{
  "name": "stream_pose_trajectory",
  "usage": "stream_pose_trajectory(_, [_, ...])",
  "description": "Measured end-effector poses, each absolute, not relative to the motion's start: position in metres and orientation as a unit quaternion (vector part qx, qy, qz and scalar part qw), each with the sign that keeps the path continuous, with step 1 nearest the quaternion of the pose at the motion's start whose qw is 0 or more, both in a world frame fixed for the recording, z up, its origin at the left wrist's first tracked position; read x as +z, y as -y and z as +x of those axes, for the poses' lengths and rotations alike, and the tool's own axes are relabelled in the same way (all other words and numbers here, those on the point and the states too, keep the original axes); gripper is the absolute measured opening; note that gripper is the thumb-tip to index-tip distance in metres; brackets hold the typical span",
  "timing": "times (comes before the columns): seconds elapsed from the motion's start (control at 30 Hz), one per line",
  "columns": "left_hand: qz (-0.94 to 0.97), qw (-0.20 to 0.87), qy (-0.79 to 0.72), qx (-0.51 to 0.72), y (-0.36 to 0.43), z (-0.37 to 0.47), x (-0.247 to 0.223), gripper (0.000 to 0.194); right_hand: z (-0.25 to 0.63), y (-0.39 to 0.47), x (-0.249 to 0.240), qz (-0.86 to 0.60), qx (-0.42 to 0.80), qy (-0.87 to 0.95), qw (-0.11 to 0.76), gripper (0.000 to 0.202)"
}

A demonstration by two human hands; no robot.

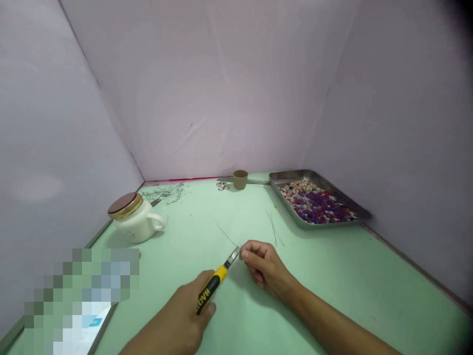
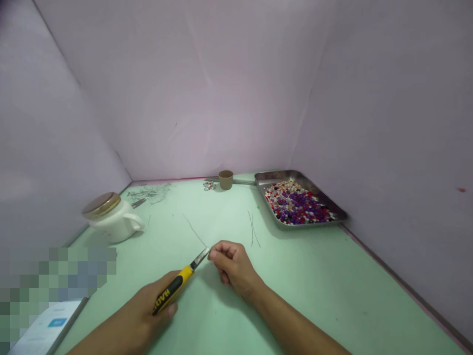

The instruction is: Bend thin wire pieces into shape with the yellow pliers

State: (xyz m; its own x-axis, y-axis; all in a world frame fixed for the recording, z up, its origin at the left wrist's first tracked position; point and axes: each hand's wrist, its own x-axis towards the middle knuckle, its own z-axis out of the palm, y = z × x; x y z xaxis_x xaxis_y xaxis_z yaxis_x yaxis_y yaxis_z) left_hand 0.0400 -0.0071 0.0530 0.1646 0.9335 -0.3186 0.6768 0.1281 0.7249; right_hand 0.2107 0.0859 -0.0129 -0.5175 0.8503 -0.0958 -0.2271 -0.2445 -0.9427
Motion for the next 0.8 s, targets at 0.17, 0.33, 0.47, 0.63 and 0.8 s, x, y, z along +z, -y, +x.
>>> stream_pose_trajectory(0.17, [0.550, 0.608, -0.541, 0.186, 0.008, 0.033, 0.040, 0.012, 0.212, -0.086, -0.010, -0.301, 0.736, 0.475, 0.378, 0.024])
stream_pose_trajectory(0.33, [0.538, 0.625, -0.532, 0.193, 0.007, 0.031, 0.034, 0.015, 0.211, -0.085, -0.009, -0.310, 0.740, 0.463, 0.376, 0.023])
stream_pose_trajectory(0.47, [0.618, 0.443, -0.627, 0.167, 0.007, 0.038, 0.052, 0.010, 0.210, -0.086, -0.009, -0.332, 0.734, 0.462, 0.372, 0.022])
stream_pose_trajectory(0.63, [0.651, 0.304, -0.690, 0.091, 0.009, 0.047, 0.047, 0.037, 0.209, -0.087, -0.009, -0.345, 0.730, 0.463, 0.365, 0.020])
stream_pose_trajectory(0.8, [0.650, 0.204, -0.732, -0.006, 0.010, 0.051, 0.035, 0.061, 0.208, -0.087, -0.009, -0.348, 0.725, 0.467, 0.368, 0.021])
